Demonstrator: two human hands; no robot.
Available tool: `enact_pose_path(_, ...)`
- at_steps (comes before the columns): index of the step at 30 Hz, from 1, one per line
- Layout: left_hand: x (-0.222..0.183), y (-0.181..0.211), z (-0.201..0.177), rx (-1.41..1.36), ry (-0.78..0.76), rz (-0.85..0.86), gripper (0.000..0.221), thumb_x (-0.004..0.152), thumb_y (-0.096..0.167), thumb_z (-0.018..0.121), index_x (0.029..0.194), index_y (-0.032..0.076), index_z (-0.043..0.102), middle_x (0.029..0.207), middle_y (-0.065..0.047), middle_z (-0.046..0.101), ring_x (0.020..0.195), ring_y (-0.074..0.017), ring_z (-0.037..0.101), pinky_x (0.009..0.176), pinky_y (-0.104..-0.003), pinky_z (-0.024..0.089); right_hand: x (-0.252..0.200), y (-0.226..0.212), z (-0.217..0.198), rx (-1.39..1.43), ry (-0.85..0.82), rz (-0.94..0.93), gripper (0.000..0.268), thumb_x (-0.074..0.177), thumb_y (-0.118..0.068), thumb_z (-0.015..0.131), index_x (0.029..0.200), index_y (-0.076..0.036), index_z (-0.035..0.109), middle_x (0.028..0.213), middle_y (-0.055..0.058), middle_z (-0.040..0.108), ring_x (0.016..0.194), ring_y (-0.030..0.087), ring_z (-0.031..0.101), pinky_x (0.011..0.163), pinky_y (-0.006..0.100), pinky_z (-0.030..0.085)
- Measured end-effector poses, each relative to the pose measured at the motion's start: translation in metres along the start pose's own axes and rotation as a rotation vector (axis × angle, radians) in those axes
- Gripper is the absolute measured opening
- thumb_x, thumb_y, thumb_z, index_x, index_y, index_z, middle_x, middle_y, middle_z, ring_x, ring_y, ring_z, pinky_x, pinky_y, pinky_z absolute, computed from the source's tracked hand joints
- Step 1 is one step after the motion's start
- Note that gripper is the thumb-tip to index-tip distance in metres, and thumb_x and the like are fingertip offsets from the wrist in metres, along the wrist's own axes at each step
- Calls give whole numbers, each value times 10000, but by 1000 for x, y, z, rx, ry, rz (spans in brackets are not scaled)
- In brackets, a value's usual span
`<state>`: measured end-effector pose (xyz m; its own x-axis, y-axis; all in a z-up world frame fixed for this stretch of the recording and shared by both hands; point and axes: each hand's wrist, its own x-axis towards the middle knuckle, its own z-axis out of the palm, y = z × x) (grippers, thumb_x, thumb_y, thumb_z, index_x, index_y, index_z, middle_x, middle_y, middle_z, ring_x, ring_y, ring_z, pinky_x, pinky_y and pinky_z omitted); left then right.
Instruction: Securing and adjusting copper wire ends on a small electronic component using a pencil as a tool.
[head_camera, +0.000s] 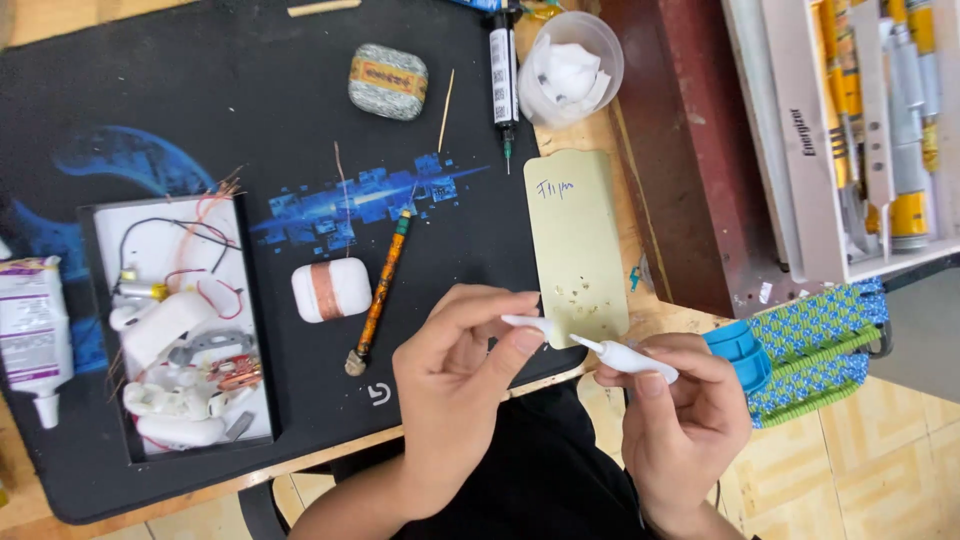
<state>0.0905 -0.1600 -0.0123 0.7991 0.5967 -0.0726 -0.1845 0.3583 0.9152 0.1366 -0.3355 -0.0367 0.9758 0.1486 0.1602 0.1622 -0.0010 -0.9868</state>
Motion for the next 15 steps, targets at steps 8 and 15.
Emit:
enact_pose_path(8,-11,12,6,-14,-141,-60,117,993,45,784,1105,20,809,1036,-116,786,938,-189,761,870,-271,644,-7,-29,2,5,-39,-65,165,1064,-98,672,1163,28,635,1032,208,653,786,311,788,752,357,753)
enact_pose_path(15,-22,24,5,85,-262,51,137,975,72,820,1112,76,821,1045,-90,786,968,-186,752,870,-269,604,-12,-52,-4,-221,-186,-87,226,976,22,741,1200,47,726,1060,213,759,906,243,785,750,247,681)
